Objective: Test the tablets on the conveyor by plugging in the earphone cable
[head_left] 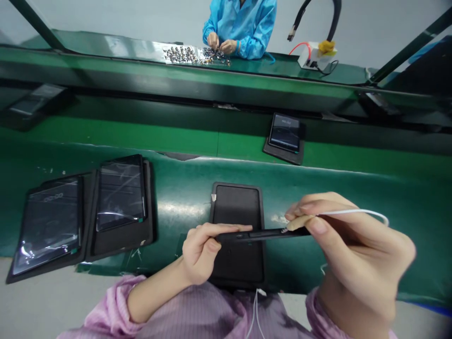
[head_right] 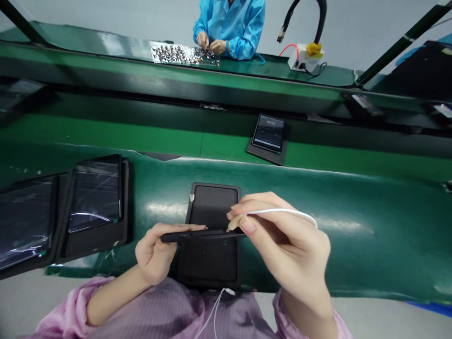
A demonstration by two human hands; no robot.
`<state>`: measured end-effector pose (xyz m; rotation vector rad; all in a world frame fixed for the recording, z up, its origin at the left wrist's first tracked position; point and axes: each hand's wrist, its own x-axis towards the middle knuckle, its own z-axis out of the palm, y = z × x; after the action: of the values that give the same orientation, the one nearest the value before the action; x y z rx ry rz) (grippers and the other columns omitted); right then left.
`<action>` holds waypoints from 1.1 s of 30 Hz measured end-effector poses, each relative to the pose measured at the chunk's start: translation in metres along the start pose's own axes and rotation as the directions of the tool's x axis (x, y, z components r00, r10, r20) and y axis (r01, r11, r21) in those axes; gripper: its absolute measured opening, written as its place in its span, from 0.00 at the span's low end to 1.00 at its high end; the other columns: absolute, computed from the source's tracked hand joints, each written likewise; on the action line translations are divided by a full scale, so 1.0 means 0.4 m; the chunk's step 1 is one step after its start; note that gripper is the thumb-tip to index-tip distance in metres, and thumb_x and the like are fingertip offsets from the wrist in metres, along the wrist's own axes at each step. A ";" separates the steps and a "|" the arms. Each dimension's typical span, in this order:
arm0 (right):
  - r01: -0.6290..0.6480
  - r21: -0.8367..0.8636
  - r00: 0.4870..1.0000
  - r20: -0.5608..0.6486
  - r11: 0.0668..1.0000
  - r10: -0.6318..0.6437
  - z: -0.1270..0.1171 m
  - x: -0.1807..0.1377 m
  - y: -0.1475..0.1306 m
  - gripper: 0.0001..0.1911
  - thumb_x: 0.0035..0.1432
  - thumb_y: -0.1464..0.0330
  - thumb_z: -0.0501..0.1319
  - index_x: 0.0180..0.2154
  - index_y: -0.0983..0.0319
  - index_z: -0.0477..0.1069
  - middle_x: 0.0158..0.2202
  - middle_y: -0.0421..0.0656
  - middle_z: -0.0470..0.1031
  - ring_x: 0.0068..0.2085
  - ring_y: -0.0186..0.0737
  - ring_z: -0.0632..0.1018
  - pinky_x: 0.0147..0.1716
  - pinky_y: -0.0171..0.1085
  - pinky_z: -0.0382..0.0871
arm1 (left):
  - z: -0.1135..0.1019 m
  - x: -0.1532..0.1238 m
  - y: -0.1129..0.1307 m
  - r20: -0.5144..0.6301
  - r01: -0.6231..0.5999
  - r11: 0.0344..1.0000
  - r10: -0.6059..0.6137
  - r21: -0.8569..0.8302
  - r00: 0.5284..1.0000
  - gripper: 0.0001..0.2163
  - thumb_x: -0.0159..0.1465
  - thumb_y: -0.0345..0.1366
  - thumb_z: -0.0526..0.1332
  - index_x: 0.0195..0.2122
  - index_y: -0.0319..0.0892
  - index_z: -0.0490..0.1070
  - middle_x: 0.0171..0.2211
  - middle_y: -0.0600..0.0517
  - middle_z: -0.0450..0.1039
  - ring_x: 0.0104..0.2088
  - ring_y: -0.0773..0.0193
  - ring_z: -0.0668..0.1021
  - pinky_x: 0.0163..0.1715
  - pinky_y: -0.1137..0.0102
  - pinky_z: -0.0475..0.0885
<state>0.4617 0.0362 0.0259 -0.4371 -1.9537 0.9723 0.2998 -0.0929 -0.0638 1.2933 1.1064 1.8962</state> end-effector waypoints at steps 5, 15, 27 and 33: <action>0.070 -0.025 0.979 0.192 0.997 -0.064 -0.012 0.005 -0.019 0.13 0.59 0.82 0.62 0.41 0.60 0.75 0.35 0.40 0.79 0.37 0.41 0.79 0.36 0.40 0.76 | 0.000 -0.001 -0.003 0.022 -0.004 1.000 0.005 -0.030 1.000 0.14 0.73 0.39 0.51 0.54 0.48 0.71 0.48 0.49 0.80 0.46 0.59 0.83 0.44 0.66 0.81; 0.114 -0.059 0.977 0.190 0.992 -0.101 0.004 -0.007 0.011 0.09 0.62 0.78 0.61 0.39 0.59 0.74 0.34 0.40 0.78 0.39 0.43 0.79 0.50 0.47 0.72 | -0.001 -0.025 -0.017 -0.058 0.057 0.997 -0.054 0.056 0.997 0.16 0.72 0.44 0.52 0.48 0.44 0.75 0.42 0.45 0.82 0.39 0.54 0.84 0.38 0.62 0.81; -0.481 -0.215 0.858 0.086 0.850 0.507 -0.092 -0.121 0.082 0.26 0.69 0.52 0.54 0.64 0.50 0.60 0.66 0.43 0.60 0.65 0.49 0.64 0.63 0.51 0.62 | 0.015 0.167 -0.094 -0.302 0.431 0.867 -0.493 -0.250 0.816 0.17 0.57 0.48 0.69 0.24 0.41 0.70 0.24 0.57 0.70 0.28 0.68 0.72 0.31 0.74 0.68; -0.700 -0.094 0.452 0.709 0.708 0.542 -0.098 -0.347 0.098 0.24 0.67 0.52 0.56 0.57 0.57 0.71 0.54 0.50 0.75 0.53 0.48 0.76 0.54 0.50 0.72 | 0.003 0.197 -0.195 -0.278 0.653 0.704 -0.710 -0.280 0.647 0.17 0.58 0.49 0.67 0.28 0.37 0.72 0.26 0.48 0.77 0.36 0.55 0.80 0.41 0.63 0.73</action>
<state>0.5676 -0.0079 -0.0701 -0.7921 -2.3430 2.0795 0.2736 0.0096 -0.0966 0.3088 1.3531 1.5903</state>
